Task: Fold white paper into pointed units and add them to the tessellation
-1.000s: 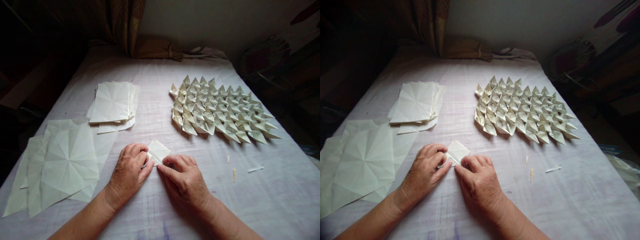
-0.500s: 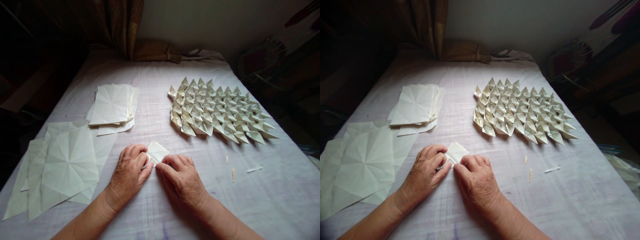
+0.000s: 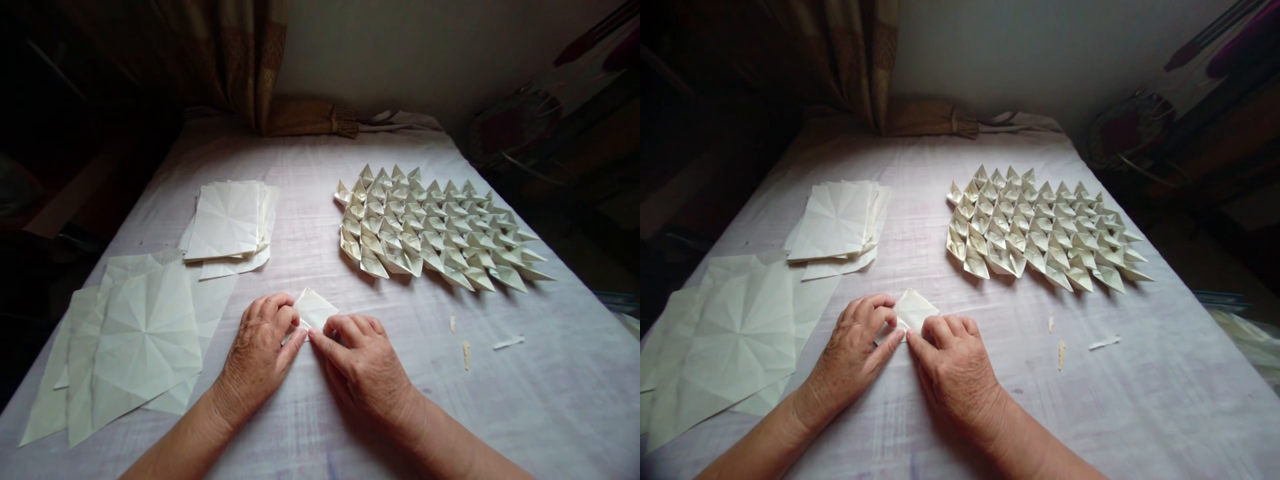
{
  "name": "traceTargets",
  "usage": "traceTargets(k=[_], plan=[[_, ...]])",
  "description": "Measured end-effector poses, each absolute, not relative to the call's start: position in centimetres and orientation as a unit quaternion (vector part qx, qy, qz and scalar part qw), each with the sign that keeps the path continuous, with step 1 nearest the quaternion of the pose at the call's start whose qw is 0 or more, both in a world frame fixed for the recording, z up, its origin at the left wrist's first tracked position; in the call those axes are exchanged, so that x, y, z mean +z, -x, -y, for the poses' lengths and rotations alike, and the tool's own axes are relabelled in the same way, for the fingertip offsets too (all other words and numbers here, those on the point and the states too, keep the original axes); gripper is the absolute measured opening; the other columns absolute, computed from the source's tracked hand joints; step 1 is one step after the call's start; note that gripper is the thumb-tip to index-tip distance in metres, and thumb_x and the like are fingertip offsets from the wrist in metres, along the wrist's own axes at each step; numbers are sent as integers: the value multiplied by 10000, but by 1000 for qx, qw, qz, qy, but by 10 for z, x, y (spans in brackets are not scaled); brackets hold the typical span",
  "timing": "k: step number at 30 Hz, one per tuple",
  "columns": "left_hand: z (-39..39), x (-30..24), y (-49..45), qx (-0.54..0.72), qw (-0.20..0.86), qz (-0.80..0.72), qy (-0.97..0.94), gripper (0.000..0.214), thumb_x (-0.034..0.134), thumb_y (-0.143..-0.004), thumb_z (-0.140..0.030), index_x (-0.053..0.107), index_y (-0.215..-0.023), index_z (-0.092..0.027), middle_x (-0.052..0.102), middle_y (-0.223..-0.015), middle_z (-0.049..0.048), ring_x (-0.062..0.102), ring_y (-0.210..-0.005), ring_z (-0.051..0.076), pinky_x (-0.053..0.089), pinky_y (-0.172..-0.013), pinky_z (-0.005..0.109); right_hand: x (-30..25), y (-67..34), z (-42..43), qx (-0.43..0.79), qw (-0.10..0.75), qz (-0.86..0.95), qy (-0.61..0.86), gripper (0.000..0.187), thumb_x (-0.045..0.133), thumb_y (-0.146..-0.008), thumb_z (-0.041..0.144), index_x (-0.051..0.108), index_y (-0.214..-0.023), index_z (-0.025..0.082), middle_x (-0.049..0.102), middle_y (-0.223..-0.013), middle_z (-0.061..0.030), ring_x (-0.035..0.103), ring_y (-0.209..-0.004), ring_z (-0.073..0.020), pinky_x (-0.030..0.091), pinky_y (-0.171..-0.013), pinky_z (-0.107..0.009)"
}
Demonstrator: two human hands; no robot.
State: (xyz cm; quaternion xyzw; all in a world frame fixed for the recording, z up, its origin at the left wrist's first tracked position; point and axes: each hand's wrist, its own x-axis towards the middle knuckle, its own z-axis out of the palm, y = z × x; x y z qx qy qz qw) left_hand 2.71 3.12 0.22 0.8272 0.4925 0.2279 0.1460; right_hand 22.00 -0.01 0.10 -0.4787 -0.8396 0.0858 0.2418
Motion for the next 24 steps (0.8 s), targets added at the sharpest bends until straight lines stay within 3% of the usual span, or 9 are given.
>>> traceTargets(k=[12,24], plan=[[-26,4,-11,203,142,-488,-837,120,506,-938,-235,601,-864,-228,614,-1160,63,545,-1093,246,437,-949,443,0,-220,2,73,239,841,479,227,556,-935,194,692,-1114,227,654,-930,-53,530,-827,-193,328,-752,-344],[-25,3,2,183,152,-508,-828,84,558,-897,-239,604,-831,-218,618,-1183,66,543,-1111,263,416,-970,469,-2,-219,3,57,243,839,484,219,550,-944,211,696,-1103,251,653,-932,-47,516,-826,-194,308,-750,-337]])
